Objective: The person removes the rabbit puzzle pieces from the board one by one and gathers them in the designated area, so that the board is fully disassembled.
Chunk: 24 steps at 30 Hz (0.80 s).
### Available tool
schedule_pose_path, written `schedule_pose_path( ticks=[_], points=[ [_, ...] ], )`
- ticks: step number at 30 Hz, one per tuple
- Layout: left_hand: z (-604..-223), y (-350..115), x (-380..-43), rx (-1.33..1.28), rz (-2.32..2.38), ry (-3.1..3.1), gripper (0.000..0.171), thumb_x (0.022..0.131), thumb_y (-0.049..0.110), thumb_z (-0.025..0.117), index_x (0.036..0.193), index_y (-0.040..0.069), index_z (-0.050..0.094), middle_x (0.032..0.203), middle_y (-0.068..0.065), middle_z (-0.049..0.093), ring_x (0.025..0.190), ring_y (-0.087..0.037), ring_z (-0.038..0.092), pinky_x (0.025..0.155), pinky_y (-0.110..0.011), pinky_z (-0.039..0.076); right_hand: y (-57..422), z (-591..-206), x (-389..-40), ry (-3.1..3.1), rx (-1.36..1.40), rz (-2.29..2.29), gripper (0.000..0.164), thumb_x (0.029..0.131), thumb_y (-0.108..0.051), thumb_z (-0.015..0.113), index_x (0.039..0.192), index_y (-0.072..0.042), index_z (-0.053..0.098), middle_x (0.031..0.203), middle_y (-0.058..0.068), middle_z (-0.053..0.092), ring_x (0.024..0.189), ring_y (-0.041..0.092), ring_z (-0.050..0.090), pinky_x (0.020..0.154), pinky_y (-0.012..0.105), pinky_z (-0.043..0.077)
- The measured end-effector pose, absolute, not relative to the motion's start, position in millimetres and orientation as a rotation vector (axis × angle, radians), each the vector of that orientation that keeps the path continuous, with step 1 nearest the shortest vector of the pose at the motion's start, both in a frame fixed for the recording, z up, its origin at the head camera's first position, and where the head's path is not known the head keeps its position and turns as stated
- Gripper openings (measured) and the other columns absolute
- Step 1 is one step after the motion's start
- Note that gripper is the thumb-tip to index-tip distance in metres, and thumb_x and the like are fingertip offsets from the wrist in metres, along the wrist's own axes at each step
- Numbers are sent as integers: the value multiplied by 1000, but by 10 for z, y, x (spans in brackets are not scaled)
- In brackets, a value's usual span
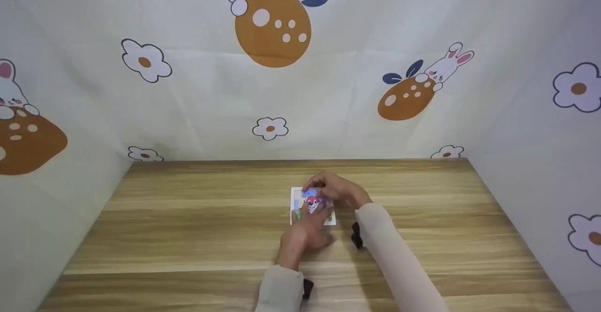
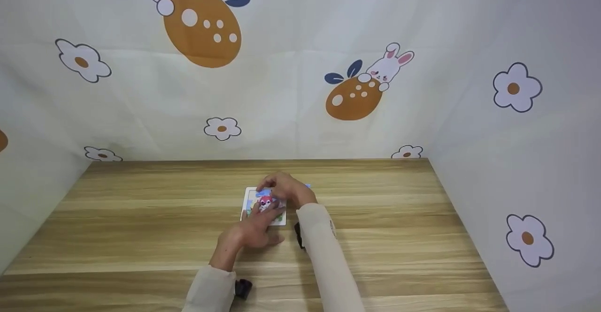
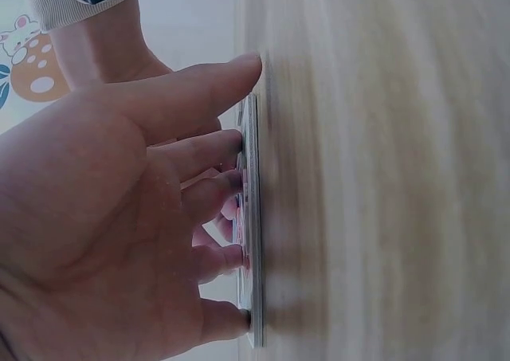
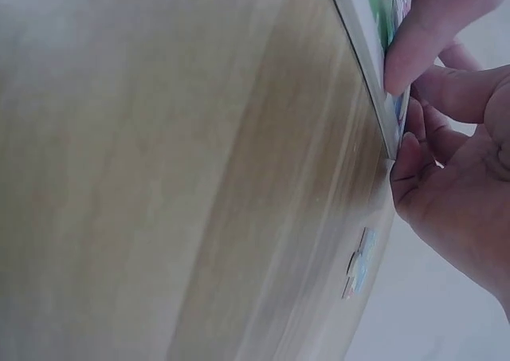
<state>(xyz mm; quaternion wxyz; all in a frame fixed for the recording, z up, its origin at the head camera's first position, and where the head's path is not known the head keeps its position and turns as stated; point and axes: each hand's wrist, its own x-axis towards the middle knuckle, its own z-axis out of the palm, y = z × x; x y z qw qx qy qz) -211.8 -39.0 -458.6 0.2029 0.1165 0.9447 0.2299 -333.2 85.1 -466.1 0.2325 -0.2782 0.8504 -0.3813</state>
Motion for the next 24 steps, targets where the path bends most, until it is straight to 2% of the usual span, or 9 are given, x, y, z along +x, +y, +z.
schedule_pose_path(
  ticks=[3,6,9,17,24],
  points=[
    [-4588,-375,-2123,329,620,2644,72,92,37,67,156,21,37,168,-1,25,157,-40,8,123,-67,7,855,-4653,-3323,2355,-713,-1027,48,87,17,51,124,-9,70,129,10,68,110,20,60,92,27,50],
    [-4594,-361,-2134,332,582,2655,73,91,36,68,156,21,37,168,0,25,156,-40,9,123,-67,10,870,-4654,-3319,2379,-681,-1037,45,88,15,54,123,-8,70,125,11,69,109,21,61,96,32,51],
    [-4593,-350,-2138,340,554,2666,73,91,36,68,155,21,38,167,-1,26,156,-40,10,122,-67,12,881,-4652,-3314,2406,-611,-1057,37,89,12,58,116,-8,72,115,10,70,103,20,61,94,33,52],
    [-4590,-375,-2125,321,607,2637,73,91,37,68,156,21,37,168,-2,25,157,-40,7,123,-66,8,870,-4613,-3297,2467,-568,-1104,15,92,0,67,103,-4,75,102,11,73,94,18,65,90,32,55],
    [-4592,-379,-2136,316,613,2630,74,91,37,68,156,21,37,168,-2,24,156,-41,7,123,-66,7,931,-4537,-3272,2482,-546,-1173,11,95,-7,66,103,-5,74,102,9,73,94,16,65,88,30,53]
  ],
)
